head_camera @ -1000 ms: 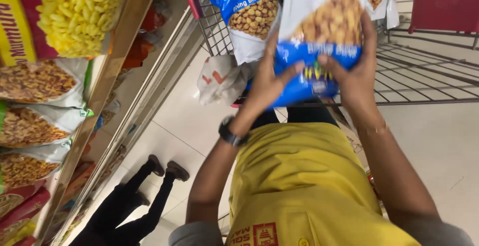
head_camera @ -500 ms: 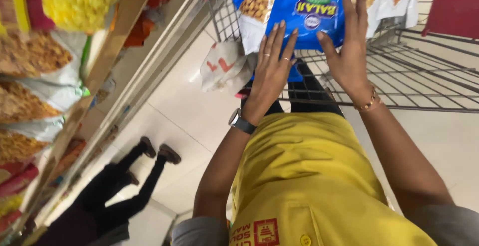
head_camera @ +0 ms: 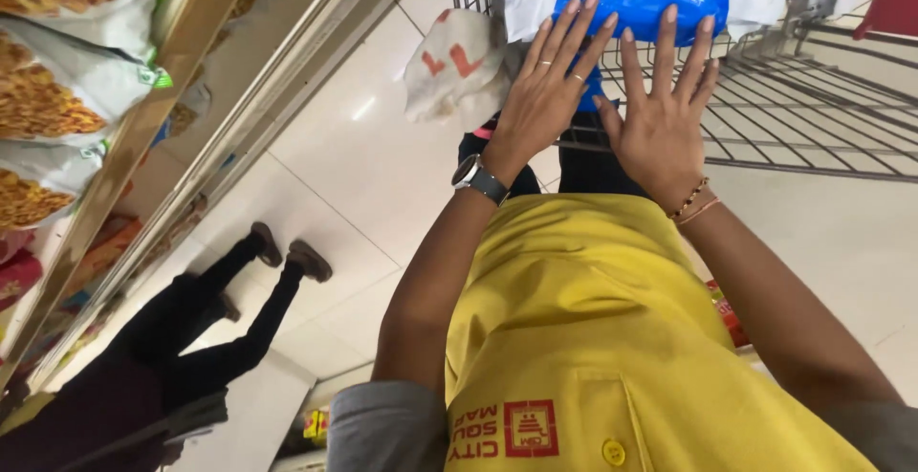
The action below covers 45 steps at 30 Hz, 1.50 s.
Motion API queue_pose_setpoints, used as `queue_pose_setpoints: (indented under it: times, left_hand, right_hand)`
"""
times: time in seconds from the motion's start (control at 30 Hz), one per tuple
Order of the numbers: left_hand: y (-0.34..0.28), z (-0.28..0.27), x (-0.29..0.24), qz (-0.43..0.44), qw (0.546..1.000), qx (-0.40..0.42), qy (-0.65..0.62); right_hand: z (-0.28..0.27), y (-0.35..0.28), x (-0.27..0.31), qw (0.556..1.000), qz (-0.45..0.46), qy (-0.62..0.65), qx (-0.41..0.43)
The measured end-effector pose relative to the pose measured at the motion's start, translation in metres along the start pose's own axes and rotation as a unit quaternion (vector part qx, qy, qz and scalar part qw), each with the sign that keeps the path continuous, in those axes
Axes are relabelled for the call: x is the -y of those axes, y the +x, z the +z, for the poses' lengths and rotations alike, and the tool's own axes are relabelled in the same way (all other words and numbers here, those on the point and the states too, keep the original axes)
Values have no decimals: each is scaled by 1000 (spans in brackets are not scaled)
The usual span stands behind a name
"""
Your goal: Removing snack packages from a store shelf and wiping the shelf clean with a cloth.
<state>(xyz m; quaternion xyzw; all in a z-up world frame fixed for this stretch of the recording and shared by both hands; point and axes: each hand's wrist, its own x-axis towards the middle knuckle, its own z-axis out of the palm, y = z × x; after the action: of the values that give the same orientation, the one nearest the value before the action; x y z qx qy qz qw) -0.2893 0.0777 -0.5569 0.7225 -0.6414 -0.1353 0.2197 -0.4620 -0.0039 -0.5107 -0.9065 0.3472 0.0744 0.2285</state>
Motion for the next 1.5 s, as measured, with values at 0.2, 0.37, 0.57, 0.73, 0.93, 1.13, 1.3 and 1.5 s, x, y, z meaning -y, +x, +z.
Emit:
queue_pose_setpoints:
  times: [0.2,0.37,0.57,0.73,0.93,1.13,1.3,1.5]
  left_hand:
    - [-36,-15,11,15,1000,4,-21]
    - [-71,-36,22,2,999,12,-52]
    - [-122,-62,29,-16,997,6,-81]
    - [-169,-74,38,-39,997,-3,-71]
    - [-225,-91,35,-81,995,-25,-46]
    - [-269,-112,20,-90,995,-30,-24]
    - [-285,-116,23,-85,996,-19,14]
    - [-286,-143,7,-110,984,-140,-2]
  right_hand:
    - [6,-16,40,1000,26,4,-7]
    - [23,-24,71,999,25,16,-16]
    - [47,-41,115,1000,3,-24,-20]
    - [66,-61,150,999,-23,-28,-18]
    - [90,-85,178,995,-89,-20,-31]
    - [83,-109,182,986,-163,-7,-8]
    - [61,-95,183,979,-202,5,32]
    - [-4,-79,234,963,-237,124,40]
